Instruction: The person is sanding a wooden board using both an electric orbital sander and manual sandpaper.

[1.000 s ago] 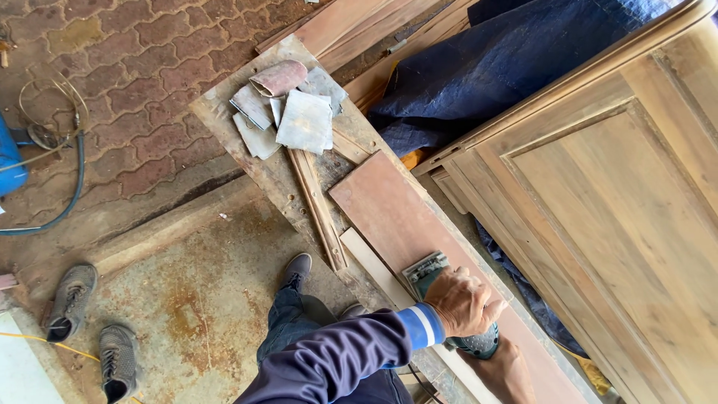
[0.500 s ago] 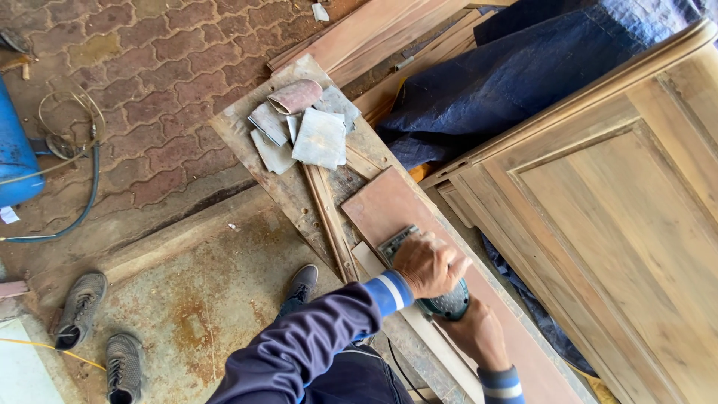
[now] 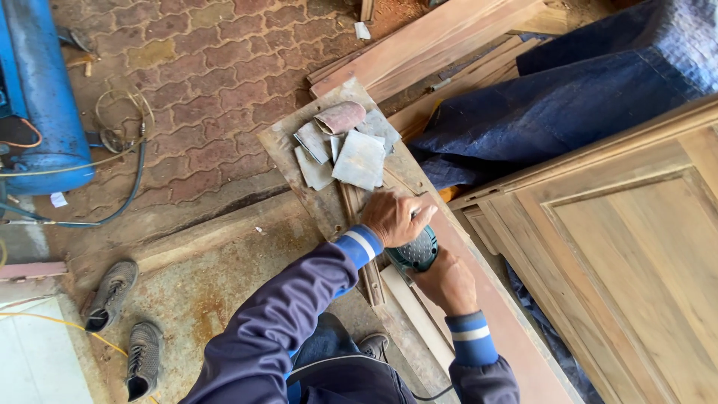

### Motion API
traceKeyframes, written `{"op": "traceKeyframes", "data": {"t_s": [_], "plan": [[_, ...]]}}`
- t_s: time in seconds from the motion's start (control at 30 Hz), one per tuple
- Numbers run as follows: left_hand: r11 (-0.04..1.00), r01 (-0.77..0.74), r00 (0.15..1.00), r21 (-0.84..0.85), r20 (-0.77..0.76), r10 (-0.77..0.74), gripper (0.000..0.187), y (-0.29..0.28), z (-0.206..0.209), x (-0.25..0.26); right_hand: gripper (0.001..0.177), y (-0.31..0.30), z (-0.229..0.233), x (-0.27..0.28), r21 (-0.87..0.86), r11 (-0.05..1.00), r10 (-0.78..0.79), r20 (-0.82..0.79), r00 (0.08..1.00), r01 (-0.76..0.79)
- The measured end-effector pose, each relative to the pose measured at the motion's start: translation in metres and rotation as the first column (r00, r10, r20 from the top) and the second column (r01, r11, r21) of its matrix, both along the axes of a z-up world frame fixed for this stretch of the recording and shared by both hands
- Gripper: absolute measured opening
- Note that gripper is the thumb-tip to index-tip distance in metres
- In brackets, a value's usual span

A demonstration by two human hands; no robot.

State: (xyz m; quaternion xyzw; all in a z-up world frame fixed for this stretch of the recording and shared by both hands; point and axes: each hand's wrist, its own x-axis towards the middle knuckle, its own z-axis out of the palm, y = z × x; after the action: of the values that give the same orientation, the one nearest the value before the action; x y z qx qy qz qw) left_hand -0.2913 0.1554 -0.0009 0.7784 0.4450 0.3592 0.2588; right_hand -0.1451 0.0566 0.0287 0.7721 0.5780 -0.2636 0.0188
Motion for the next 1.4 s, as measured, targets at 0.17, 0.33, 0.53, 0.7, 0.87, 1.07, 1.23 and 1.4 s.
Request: {"op": "traceKeyframes", "data": {"t_s": [0.17, 0.33, 0.53, 0.7, 0.87, 1.07, 1.23, 1.4], "plan": [[0.999, -0.007, 0.998, -0.051, -0.059, 0.004, 0.046, 0.026, -0.007, -0.009, 0.056, 0.023, -0.002, -0.012, 0.021, 0.999, 0.029, 0.007, 1.0, -0.029], [0.999, 0.028, 0.999, 0.032, 0.02, -0.029, 0.045, 0.04, -0.013, 0.01, 0.06, 0.033, 0.004, 0.0, 0.073, 0.997, -0.023, 0.071, 0.997, 0.018], [0.989, 0.118, 0.982, -0.087, -0.135, -0.129, 0.055, 0.018, 0.009, 0.078, 0.053, 0.001, 0.001, 0.064, 0.001, 0.996, -0.087, 0.004, 0.996, 0.087], [0.979, 0.205, 0.976, -0.013, -0.077, -0.206, 0.053, -0.036, 0.004, 0.149, 0.043, -0.064, 0.007, 0.119, 0.029, 0.98, -0.197, -0.056, 0.979, 0.199], [0.956, 0.284, 0.948, -0.076, -0.126, -0.292, 0.052, -0.096, 0.007, 0.205, 0.036, -0.136, -0.006, 0.174, -0.038, 0.932, -0.361, -0.145, 0.921, 0.36], [0.942, 0.311, 0.939, -0.129, -0.109, -0.325, 0.053, -0.152, 0.0, 0.245, 0.035, -0.197, -0.023, 0.222, -0.105, 0.905, -0.422, -0.109, 0.9, 0.412], [0.936, 0.334, 0.933, -0.109, -0.107, -0.345, 0.052, -0.172, -0.004, 0.261, 0.036, -0.216, -0.025, 0.24, -0.098, 0.89, -0.453, -0.102, 0.885, 0.445], [0.941, 0.32, 0.942, -0.109, -0.066, -0.328, 0.049, -0.163, -0.001, 0.249, 0.039, -0.206, -0.02, 0.228, -0.119, 0.888, -0.456, -0.112, 0.883, 0.443]]}}
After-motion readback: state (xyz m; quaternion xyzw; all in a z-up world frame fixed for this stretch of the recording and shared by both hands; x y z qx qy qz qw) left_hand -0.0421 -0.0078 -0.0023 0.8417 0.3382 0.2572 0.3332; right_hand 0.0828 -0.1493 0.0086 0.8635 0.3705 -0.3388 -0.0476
